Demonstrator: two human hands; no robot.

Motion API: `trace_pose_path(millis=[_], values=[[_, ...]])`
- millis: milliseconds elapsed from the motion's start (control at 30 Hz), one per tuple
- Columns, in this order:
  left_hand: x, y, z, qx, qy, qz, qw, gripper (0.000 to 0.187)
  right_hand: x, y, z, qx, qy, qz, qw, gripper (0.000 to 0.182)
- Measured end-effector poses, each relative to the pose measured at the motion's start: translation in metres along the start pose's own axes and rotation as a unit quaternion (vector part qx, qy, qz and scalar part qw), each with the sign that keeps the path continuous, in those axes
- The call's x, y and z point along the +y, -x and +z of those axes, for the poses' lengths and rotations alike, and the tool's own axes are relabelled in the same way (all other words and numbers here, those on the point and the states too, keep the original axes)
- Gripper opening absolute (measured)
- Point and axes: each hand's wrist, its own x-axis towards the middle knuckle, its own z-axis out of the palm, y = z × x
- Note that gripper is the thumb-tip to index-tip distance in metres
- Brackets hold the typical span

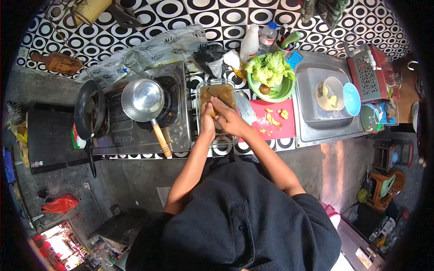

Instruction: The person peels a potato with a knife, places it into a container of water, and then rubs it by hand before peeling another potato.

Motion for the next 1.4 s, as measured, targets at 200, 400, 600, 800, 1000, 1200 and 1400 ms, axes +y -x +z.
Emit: trace_pose_path(millis=[200, 400, 600, 800, 1000, 1200, 1400], values=[[-0.018, 0.009, -0.005, -0.024, 0.021, 0.046, 0.998, 0.034, -0.002, -0.005, 0.005, -0.031, 0.005, 0.015, 0.999, 0.069], [-0.007, 0.008, 0.001, 0.04, 0.058, 0.025, 0.997, 0.031, -0.014, 0.017, 0.01, 0.013, -0.001, -0.034, 0.999, 0.069], [-0.007, 0.0, -0.006, -0.021, 0.021, 0.117, 0.993, 0.035, -0.015, 0.017, 0.013, 0.041, 0.029, -0.045, 0.998, 0.062], [-0.022, 0.017, 0.002, -0.078, -0.055, 0.166, 0.982, 0.043, -0.024, -0.008, -0.019, -0.054, -0.037, 0.098, 0.993, 0.067], [-0.006, -0.01, -0.023, 0.014, -0.025, 0.161, 0.987, 0.035, -0.033, 0.022, 0.023, 0.017, -0.053, -0.02, 0.998, 0.077], [-0.017, 0.012, -0.015, -0.042, -0.14, 0.24, 0.96, 0.034, -0.017, 0.0, 0.001, -0.02, -0.07, 0.029, 0.997, 0.069], [-0.025, 0.005, -0.013, 0.046, -0.112, 0.228, 0.966, 0.037, -0.031, 0.012, 0.009, -0.001, -0.045, 0.025, 0.999, 0.076]])
